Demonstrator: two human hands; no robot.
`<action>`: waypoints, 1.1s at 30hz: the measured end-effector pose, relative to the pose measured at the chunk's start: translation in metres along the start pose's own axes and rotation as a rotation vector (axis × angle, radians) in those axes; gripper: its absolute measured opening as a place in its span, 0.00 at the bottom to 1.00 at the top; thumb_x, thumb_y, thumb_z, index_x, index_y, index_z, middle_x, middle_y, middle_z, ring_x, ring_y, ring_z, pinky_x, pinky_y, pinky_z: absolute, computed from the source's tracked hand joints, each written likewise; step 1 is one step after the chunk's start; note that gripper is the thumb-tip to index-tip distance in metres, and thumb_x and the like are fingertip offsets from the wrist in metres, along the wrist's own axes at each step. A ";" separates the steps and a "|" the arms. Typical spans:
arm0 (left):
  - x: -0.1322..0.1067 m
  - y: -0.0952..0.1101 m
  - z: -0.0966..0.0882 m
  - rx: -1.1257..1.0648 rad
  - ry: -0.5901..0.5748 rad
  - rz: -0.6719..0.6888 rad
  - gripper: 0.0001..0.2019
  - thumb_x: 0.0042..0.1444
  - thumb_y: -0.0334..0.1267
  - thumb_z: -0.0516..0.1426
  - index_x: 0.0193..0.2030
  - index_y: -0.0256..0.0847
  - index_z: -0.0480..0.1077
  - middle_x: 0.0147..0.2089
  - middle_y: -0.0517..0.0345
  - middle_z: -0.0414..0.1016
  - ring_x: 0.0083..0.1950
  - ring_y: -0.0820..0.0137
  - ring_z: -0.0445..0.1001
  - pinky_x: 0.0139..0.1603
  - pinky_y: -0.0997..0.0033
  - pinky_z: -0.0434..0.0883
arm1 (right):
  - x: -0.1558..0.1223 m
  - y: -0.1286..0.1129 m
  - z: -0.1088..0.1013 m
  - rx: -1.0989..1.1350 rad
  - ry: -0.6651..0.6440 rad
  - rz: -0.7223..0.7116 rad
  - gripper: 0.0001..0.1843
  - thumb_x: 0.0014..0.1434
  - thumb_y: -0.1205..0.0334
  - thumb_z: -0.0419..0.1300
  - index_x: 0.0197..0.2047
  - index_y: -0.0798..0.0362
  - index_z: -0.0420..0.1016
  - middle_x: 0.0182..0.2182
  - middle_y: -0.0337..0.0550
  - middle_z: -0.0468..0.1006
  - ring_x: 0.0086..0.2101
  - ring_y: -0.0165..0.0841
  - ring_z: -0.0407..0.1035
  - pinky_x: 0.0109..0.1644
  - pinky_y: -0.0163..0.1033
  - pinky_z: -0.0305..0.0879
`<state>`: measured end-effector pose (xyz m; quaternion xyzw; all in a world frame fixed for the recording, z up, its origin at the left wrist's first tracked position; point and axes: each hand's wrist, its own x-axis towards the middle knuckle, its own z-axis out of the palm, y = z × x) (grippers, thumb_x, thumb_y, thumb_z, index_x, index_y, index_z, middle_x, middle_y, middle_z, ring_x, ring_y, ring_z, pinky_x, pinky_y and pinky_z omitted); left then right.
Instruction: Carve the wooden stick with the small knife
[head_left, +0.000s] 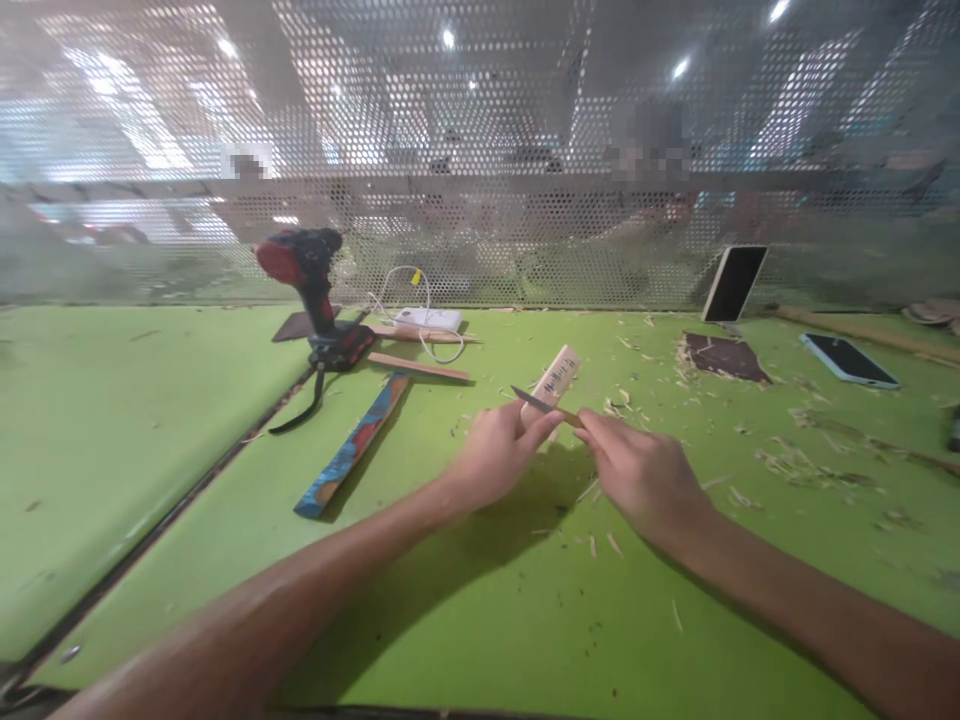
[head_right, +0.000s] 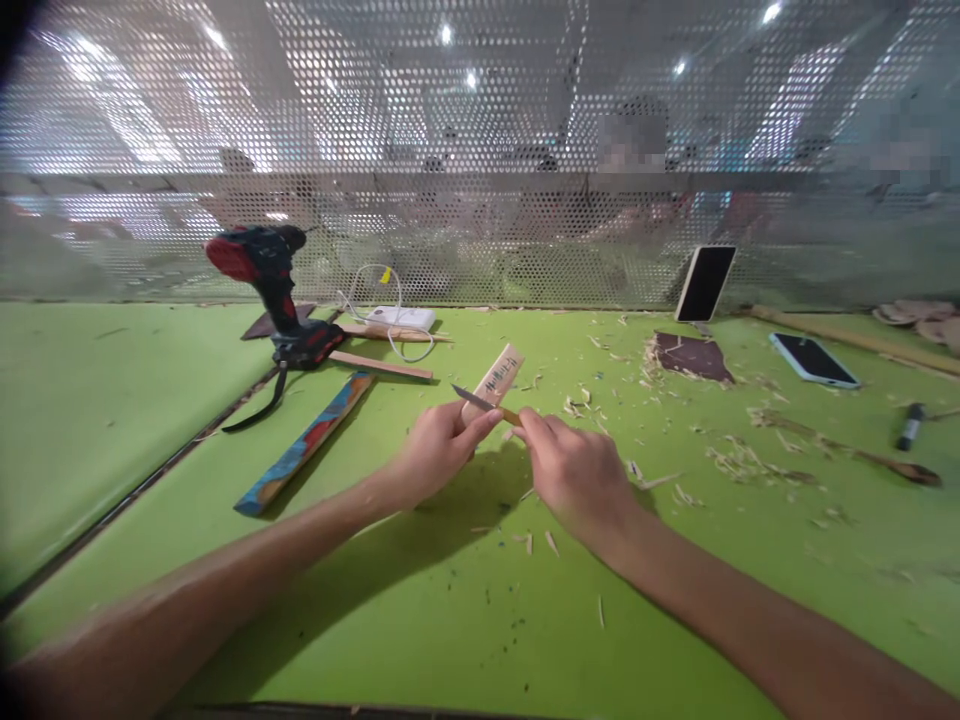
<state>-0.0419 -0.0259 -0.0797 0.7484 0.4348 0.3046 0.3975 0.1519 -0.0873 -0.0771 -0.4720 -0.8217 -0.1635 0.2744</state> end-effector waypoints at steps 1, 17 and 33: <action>0.000 0.000 0.000 -0.003 -0.006 0.002 0.25 0.67 0.60 0.53 0.30 0.40 0.69 0.23 0.62 0.66 0.21 0.74 0.61 0.21 0.73 0.53 | 0.000 0.000 0.000 -0.005 0.005 -0.002 0.21 0.77 0.70 0.45 0.50 0.63 0.80 0.26 0.45 0.81 0.18 0.25 0.69 0.15 0.29 0.61; 0.001 -0.001 0.001 -0.094 -0.024 -0.028 0.28 0.64 0.65 0.55 0.31 0.39 0.70 0.22 0.63 0.64 0.20 0.76 0.57 0.19 0.75 0.51 | -0.003 -0.005 -0.001 -0.019 0.023 0.065 0.19 0.76 0.69 0.47 0.52 0.66 0.80 0.29 0.50 0.83 0.20 0.27 0.71 0.18 0.31 0.63; 0.005 -0.001 0.000 -0.187 -0.054 -0.086 0.27 0.63 0.66 0.55 0.30 0.42 0.65 0.20 0.66 0.62 0.17 0.76 0.57 0.17 0.74 0.51 | 0.005 -0.003 -0.004 -0.038 0.047 0.025 0.18 0.75 0.72 0.49 0.50 0.63 0.82 0.30 0.50 0.84 0.20 0.27 0.73 0.17 0.30 0.66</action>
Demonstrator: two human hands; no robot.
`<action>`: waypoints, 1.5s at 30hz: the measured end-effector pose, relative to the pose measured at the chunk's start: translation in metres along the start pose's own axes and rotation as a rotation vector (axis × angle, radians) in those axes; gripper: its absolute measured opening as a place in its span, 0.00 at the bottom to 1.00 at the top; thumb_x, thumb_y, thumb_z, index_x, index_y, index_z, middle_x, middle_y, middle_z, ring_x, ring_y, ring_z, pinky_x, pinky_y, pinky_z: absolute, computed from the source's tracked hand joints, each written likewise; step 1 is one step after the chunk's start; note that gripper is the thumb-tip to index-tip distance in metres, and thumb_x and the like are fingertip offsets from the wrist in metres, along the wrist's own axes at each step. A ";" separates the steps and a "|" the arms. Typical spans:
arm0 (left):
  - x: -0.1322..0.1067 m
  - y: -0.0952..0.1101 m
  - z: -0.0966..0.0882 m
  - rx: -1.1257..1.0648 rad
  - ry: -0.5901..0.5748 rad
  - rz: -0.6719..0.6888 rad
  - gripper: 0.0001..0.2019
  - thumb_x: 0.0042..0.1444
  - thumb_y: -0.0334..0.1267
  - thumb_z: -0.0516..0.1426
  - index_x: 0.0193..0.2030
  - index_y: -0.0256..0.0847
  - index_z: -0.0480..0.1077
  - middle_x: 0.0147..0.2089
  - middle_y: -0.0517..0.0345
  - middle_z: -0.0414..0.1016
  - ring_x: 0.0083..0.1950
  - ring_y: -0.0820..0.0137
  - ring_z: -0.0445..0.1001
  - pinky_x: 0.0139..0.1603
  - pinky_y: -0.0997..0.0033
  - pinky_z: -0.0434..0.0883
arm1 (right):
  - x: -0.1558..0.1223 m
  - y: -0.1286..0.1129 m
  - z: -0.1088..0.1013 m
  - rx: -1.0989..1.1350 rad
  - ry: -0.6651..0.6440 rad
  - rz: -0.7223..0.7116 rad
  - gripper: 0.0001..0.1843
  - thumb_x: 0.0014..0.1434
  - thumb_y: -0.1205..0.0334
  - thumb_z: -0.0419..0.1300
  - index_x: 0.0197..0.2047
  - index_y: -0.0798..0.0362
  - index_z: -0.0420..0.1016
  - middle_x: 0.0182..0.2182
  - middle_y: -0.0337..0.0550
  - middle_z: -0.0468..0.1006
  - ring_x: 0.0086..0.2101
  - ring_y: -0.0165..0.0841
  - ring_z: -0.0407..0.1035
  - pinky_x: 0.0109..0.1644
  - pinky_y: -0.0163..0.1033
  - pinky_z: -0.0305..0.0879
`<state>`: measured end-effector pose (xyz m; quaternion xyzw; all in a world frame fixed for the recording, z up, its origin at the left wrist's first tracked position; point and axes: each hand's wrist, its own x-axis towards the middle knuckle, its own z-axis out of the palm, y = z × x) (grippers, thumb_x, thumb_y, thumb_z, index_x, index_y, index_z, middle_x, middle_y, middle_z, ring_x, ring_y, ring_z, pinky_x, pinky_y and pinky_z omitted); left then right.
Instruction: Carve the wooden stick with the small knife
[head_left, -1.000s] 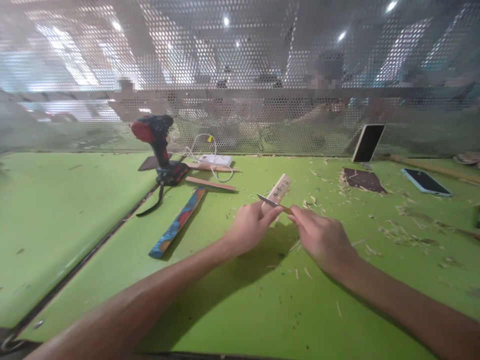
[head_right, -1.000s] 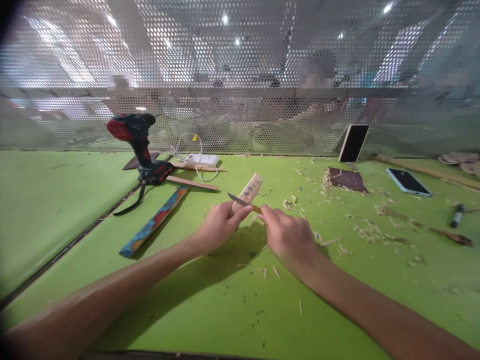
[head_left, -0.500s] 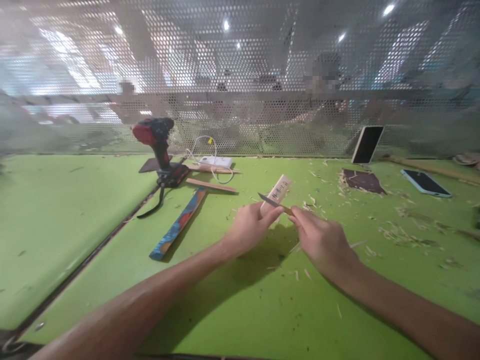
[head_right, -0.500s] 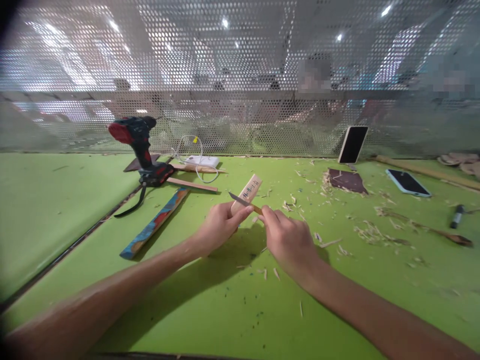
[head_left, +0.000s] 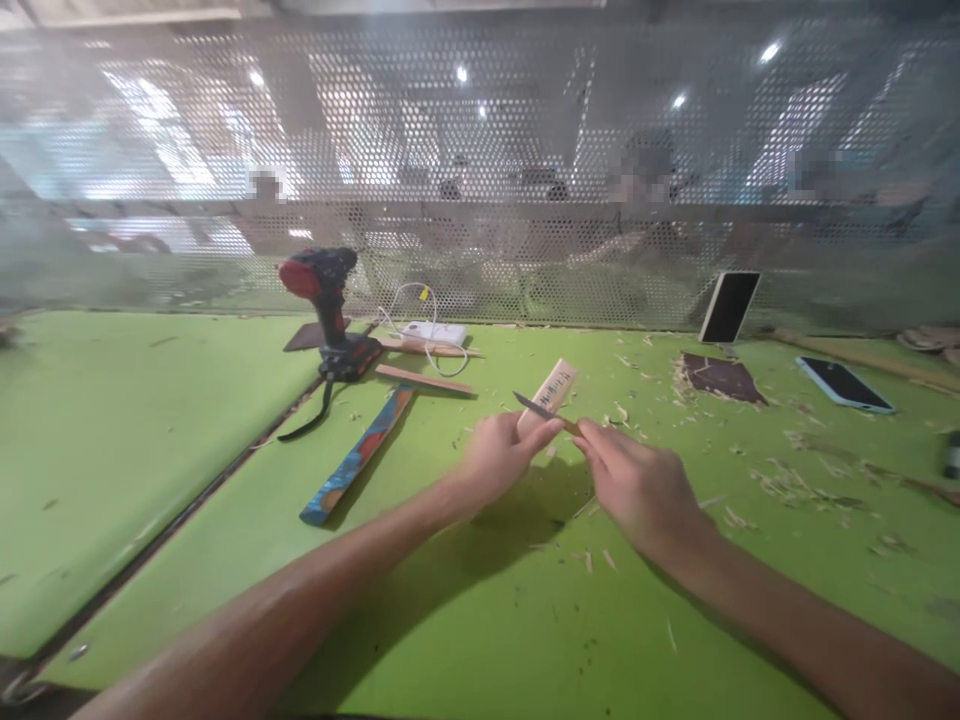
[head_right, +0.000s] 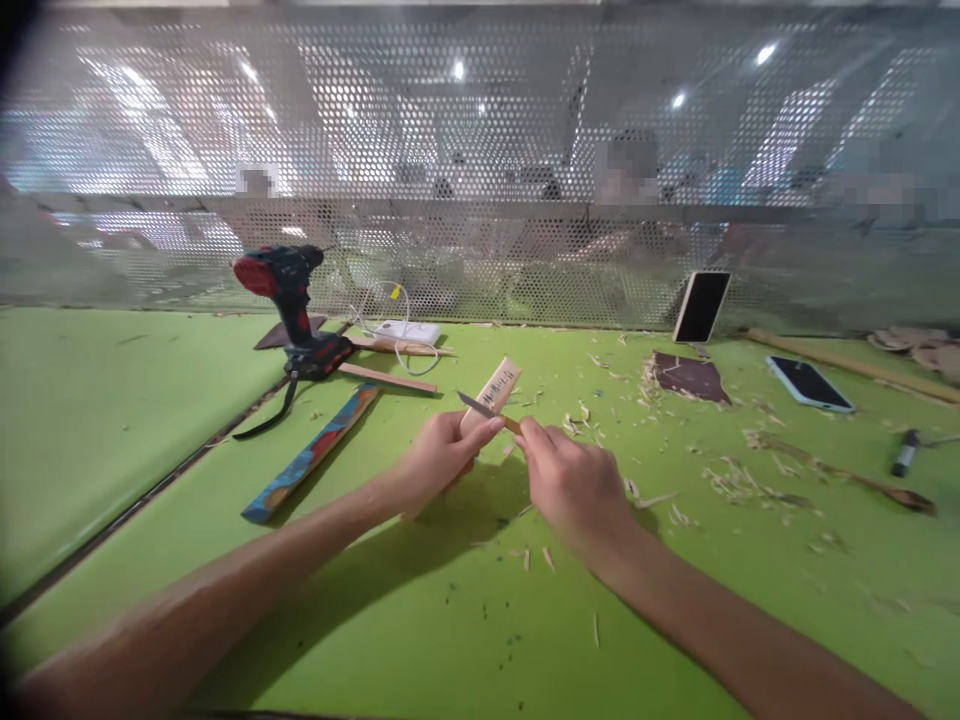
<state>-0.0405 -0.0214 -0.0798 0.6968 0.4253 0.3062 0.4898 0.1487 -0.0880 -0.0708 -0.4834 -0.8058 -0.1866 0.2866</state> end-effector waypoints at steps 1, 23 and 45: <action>-0.001 0.000 -0.001 0.008 -0.004 0.016 0.26 0.63 0.65 0.55 0.29 0.42 0.64 0.20 0.66 0.61 0.17 0.76 0.56 0.17 0.74 0.51 | 0.000 0.000 0.000 0.009 -0.001 -0.003 0.18 0.75 0.71 0.49 0.50 0.62 0.82 0.30 0.50 0.85 0.20 0.27 0.73 0.17 0.30 0.67; -0.003 -0.001 0.000 0.162 0.053 0.089 0.27 0.64 0.64 0.53 0.28 0.41 0.66 0.22 0.64 0.63 0.22 0.74 0.57 0.23 0.73 0.53 | -0.007 -0.002 0.005 0.023 -0.060 0.024 0.21 0.77 0.71 0.44 0.53 0.62 0.79 0.26 0.43 0.80 0.17 0.25 0.68 0.15 0.28 0.61; 0.000 0.003 0.004 0.087 0.145 0.013 0.31 0.58 0.69 0.57 0.24 0.41 0.64 0.19 0.65 0.60 0.18 0.76 0.56 0.18 0.74 0.52 | -0.006 -0.005 0.009 -0.114 0.009 0.064 0.20 0.77 0.67 0.47 0.53 0.63 0.80 0.28 0.48 0.83 0.18 0.26 0.70 0.16 0.29 0.59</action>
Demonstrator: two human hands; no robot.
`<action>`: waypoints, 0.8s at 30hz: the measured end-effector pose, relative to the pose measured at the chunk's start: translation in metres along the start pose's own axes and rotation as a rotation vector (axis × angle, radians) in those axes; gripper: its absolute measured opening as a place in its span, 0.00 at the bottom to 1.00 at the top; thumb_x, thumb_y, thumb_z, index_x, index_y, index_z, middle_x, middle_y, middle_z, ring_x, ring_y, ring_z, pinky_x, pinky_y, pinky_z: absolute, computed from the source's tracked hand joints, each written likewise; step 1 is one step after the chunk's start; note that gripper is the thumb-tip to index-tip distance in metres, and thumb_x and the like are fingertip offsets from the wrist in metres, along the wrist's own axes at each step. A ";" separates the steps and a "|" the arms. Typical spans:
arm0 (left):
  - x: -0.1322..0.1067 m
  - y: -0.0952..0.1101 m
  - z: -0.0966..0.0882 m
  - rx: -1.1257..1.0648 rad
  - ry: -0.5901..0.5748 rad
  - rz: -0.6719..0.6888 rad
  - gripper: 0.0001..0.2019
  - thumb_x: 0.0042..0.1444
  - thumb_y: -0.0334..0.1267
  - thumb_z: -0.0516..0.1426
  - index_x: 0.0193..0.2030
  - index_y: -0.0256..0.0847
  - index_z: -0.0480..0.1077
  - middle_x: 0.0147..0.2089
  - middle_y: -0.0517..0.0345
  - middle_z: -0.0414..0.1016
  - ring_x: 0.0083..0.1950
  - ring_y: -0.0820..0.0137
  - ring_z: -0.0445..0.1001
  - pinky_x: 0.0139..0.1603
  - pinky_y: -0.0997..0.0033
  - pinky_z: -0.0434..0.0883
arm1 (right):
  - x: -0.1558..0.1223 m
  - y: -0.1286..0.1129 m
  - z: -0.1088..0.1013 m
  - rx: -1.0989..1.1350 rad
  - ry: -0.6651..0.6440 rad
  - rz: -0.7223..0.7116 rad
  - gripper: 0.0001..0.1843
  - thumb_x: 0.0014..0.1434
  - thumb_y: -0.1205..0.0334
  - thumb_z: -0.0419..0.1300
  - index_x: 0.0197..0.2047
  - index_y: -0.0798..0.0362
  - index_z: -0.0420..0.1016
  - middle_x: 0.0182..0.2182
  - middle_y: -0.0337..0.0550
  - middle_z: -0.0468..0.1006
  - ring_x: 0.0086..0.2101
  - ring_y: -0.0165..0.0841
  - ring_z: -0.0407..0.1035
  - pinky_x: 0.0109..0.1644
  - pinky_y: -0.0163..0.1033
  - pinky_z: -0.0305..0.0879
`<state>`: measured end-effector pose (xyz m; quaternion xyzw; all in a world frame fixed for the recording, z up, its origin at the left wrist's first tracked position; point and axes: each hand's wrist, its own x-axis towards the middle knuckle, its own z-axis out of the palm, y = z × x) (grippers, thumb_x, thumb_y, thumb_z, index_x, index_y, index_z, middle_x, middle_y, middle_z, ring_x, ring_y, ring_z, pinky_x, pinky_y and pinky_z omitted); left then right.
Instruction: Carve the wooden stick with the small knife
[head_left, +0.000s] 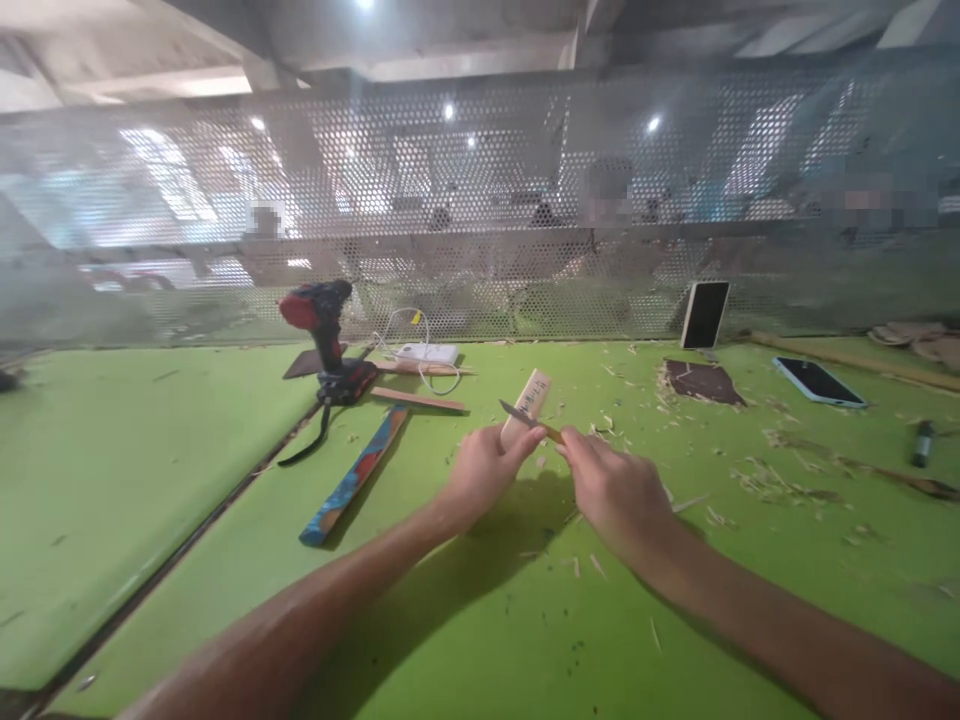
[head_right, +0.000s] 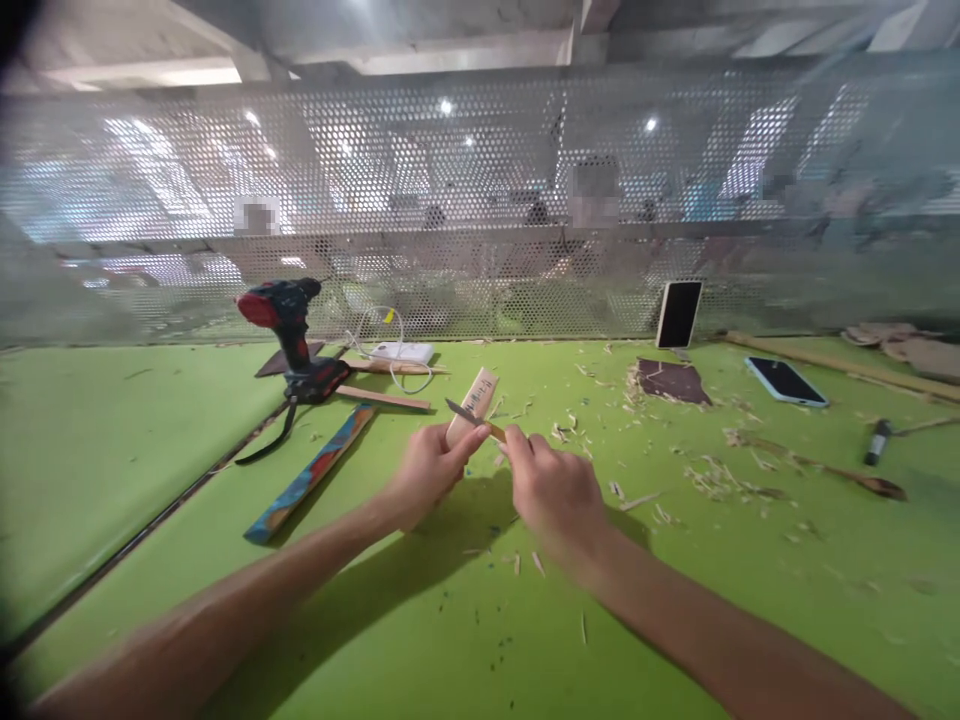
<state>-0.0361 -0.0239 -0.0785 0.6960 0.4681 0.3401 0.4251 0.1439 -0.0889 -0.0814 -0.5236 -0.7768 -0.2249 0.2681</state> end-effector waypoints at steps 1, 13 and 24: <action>0.000 0.000 0.001 -0.008 -0.001 -0.016 0.31 0.58 0.70 0.57 0.24 0.41 0.64 0.19 0.65 0.60 0.18 0.76 0.56 0.18 0.74 0.52 | 0.000 0.000 0.001 0.009 0.001 0.003 0.21 0.78 0.67 0.46 0.53 0.63 0.80 0.28 0.48 0.83 0.19 0.26 0.70 0.16 0.29 0.60; 0.001 -0.005 0.000 -0.017 -0.066 -0.009 0.28 0.62 0.66 0.55 0.27 0.41 0.64 0.19 0.67 0.61 0.17 0.76 0.57 0.17 0.75 0.54 | 0.008 0.010 -0.002 0.041 -0.050 -0.060 0.23 0.78 0.68 0.43 0.52 0.62 0.80 0.26 0.45 0.81 0.17 0.24 0.68 0.15 0.28 0.62; -0.001 -0.011 0.002 -0.052 0.042 0.067 0.30 0.59 0.68 0.57 0.26 0.40 0.65 0.21 0.64 0.63 0.19 0.76 0.57 0.19 0.75 0.54 | 0.000 -0.003 0.009 0.075 -0.022 0.025 0.21 0.77 0.69 0.46 0.55 0.62 0.80 0.26 0.46 0.82 0.17 0.26 0.68 0.15 0.30 0.60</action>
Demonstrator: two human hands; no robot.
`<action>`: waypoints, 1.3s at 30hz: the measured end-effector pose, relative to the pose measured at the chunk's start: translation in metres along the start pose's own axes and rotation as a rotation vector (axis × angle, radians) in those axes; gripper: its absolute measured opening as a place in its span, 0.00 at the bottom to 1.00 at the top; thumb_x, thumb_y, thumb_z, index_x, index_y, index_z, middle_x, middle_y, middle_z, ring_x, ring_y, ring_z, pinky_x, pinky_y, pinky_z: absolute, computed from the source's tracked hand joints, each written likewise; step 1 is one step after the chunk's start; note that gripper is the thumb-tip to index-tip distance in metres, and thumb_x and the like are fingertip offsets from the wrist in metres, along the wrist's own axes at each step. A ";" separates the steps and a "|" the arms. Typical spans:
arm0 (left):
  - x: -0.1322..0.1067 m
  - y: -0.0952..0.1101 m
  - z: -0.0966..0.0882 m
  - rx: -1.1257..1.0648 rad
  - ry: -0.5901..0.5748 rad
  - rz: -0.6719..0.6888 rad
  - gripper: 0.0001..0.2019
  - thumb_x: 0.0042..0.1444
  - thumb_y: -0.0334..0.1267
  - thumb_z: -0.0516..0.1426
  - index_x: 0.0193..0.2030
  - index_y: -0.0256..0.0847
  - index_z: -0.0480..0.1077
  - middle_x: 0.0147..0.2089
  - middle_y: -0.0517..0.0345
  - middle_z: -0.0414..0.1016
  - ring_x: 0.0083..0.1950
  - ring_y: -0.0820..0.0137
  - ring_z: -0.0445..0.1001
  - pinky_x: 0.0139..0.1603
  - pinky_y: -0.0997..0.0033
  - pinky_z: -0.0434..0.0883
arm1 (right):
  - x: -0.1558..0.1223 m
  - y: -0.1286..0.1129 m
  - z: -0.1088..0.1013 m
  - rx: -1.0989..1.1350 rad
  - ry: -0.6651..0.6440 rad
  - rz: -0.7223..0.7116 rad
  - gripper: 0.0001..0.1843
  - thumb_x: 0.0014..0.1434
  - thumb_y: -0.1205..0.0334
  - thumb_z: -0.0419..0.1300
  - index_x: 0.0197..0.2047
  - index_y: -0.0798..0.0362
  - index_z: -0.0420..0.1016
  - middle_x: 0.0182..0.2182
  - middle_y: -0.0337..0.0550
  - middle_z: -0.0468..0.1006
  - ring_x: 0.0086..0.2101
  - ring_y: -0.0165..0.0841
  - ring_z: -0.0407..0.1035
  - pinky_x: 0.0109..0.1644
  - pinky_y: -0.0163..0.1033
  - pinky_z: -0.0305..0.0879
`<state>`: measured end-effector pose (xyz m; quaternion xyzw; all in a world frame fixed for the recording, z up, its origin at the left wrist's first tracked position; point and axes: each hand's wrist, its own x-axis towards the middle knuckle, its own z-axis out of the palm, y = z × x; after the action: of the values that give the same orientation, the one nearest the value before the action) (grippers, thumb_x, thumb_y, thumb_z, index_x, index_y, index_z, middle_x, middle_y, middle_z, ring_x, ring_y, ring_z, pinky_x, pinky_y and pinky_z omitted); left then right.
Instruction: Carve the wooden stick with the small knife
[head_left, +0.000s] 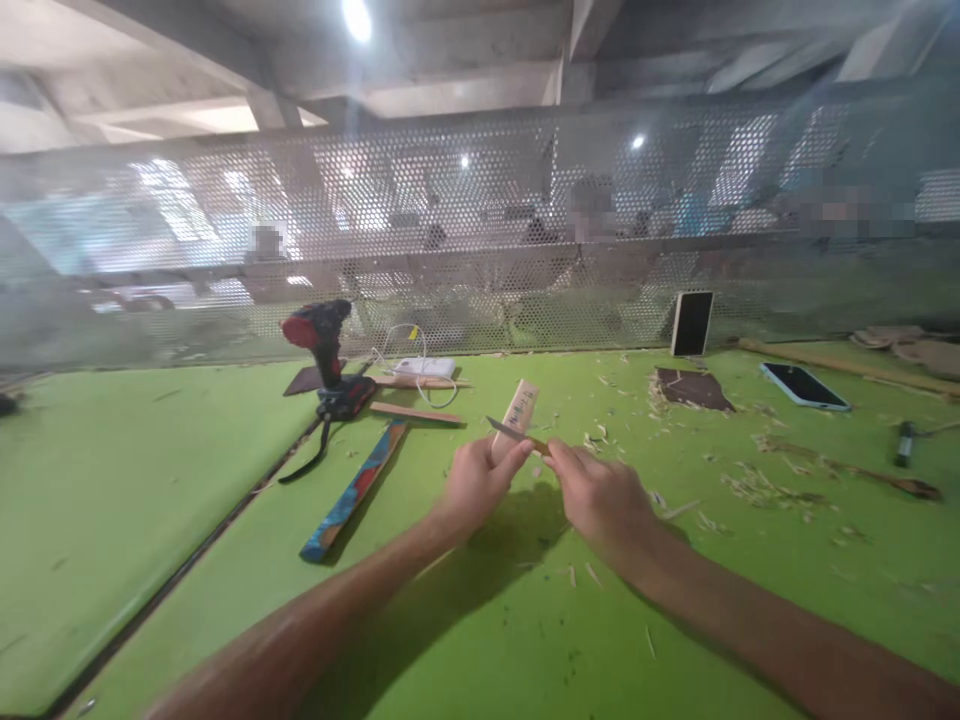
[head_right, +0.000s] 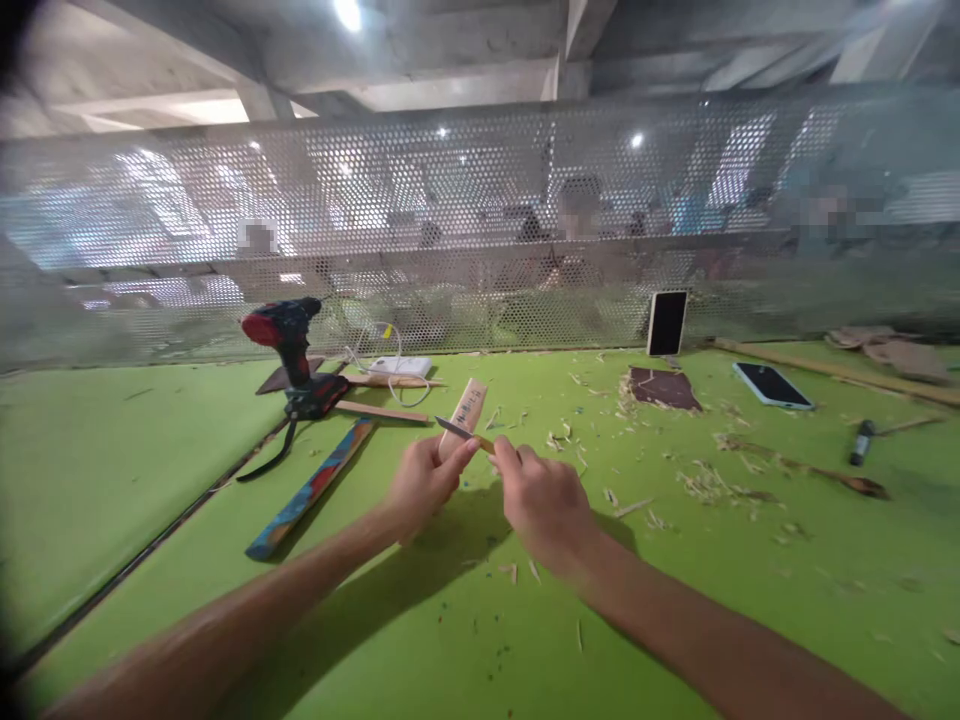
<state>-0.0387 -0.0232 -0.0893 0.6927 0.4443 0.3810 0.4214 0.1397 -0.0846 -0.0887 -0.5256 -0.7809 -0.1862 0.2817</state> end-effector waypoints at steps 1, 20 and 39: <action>0.001 -0.001 0.001 -0.006 0.001 -0.006 0.30 0.59 0.68 0.57 0.26 0.40 0.66 0.21 0.64 0.63 0.19 0.76 0.58 0.19 0.76 0.54 | 0.000 0.000 0.001 0.003 0.005 0.007 0.21 0.77 0.69 0.46 0.55 0.62 0.80 0.26 0.47 0.82 0.17 0.27 0.69 0.15 0.30 0.60; 0.005 0.002 0.003 -0.175 -0.018 -0.148 0.27 0.54 0.65 0.61 0.27 0.42 0.64 0.16 0.68 0.60 0.14 0.77 0.56 0.12 0.77 0.55 | -0.005 0.000 0.014 0.409 0.055 0.165 0.22 0.76 0.63 0.45 0.60 0.56 0.78 0.36 0.53 0.83 0.26 0.35 0.76 0.25 0.39 0.75; 0.006 -0.012 -0.021 -0.135 -0.257 -0.120 0.21 0.56 0.54 0.64 0.28 0.42 0.63 0.17 0.67 0.65 0.16 0.76 0.62 0.16 0.77 0.61 | 0.006 0.038 -0.001 0.809 -0.117 0.461 0.30 0.69 0.31 0.51 0.43 0.51 0.75 0.20 0.33 0.64 0.17 0.28 0.53 0.19 0.36 0.50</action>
<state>-0.0587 -0.0096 -0.0919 0.6783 0.4006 0.2923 0.5423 0.1731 -0.0662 -0.0843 -0.5430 -0.6681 0.2306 0.4535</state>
